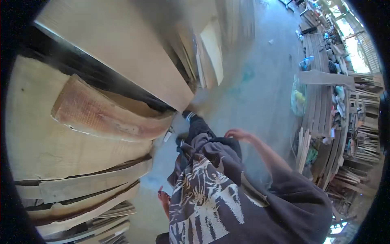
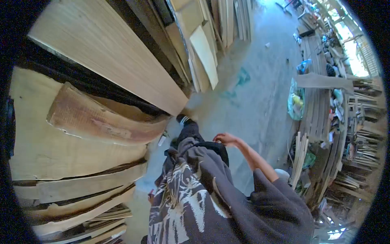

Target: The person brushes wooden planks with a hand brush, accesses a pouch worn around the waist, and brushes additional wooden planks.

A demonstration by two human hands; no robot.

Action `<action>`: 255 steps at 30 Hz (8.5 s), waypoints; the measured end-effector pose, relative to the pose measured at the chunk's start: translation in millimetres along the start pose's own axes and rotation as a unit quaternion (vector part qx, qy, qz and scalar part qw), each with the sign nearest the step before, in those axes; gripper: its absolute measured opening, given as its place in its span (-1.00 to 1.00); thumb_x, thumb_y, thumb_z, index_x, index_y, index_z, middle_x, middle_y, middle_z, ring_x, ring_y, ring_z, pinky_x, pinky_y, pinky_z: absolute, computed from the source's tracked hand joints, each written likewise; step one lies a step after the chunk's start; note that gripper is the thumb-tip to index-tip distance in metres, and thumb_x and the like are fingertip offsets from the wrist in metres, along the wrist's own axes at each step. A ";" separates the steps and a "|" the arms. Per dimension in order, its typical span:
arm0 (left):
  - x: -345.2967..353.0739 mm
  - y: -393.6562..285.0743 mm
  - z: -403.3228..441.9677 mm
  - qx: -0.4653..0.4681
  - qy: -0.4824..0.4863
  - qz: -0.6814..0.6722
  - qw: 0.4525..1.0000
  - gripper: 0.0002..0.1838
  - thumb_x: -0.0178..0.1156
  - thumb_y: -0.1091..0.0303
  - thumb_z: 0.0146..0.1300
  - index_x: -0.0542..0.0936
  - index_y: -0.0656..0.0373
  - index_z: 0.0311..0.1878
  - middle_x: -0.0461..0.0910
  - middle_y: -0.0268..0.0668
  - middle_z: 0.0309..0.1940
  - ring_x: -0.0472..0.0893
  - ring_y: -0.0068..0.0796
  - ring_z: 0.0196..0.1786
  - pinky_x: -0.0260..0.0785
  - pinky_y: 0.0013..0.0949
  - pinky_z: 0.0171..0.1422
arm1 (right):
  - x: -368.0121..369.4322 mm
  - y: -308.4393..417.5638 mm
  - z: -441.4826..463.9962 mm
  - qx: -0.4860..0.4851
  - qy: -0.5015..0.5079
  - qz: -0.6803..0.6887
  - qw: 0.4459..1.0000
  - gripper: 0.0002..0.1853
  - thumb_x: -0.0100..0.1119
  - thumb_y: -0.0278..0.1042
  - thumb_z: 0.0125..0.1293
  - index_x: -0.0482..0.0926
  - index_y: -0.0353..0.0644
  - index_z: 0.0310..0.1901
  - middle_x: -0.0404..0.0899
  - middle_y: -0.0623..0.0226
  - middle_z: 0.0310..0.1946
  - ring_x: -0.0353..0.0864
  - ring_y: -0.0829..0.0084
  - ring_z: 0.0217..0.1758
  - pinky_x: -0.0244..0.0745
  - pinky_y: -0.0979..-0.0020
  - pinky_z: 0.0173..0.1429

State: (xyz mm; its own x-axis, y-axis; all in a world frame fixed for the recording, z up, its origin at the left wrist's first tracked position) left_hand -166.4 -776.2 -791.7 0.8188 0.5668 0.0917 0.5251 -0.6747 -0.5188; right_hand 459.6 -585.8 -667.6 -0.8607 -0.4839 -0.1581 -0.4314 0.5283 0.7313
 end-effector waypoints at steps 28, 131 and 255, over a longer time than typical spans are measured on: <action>135.1 -60.3 16.6 0.155 0.084 0.440 0.881 -0.65 0.13 0.52 0.34 0.68 0.24 0.16 0.43 -0.53 -0.49 0.34 -0.69 -0.44 0.23 -0.47 -0.38 | 17.7 -166.4 -9.8 0.182 -0.128 0.068 0.973 -0.65 0.32 -0.04 0.29 0.82 -0.05 -0.04 0.83 0.20 -0.09 0.76 0.39 -0.01 0.63 0.27 0.11; 696.2 -238.8 -240.9 0.527 0.449 0.567 0.447 -0.56 0.53 0.42 0.15 0.81 -0.18 0.11 0.61 -0.20 -0.56 0.53 -0.24 -0.52 0.37 -0.23 -0.34 | -70.9 121.7 -116.0 0.011 0.007 0.229 0.973 -0.61 0.40 -0.18 0.43 0.60 -0.27 0.10 0.74 0.31 -0.07 0.72 0.46 0.03 0.61 0.37 0.19; 764.7 -107.2 9.0 0.081 0.455 0.528 0.712 -0.45 0.30 -0.08 0.48 0.59 0.21 -0.48 0.51 -0.47 -0.53 0.43 -0.64 -0.41 0.33 -0.34 -0.31 | -201.6 158.7 -4.3 -0.094 -0.196 -0.022 0.976 -0.29 0.38 -0.04 0.25 0.44 -0.01 0.42 0.68 0.11 0.22 0.70 0.11 0.26 0.55 0.16 0.37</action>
State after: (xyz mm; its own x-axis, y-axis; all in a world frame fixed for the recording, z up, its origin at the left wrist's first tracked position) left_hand 401.3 -266.2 -673.7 0.5875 -0.8075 0.0519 -0.4696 -0.3925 -0.7908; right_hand 565.8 -407.3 -516.8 -0.8958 -0.1794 -0.4067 -0.4445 0.3576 0.8213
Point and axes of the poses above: each hand's wrist, its own z-axis towards the middle knuckle, its own x-axis out of the palm, y = z × x, the point moved 9 cm from there along z, towards the middle knuckle
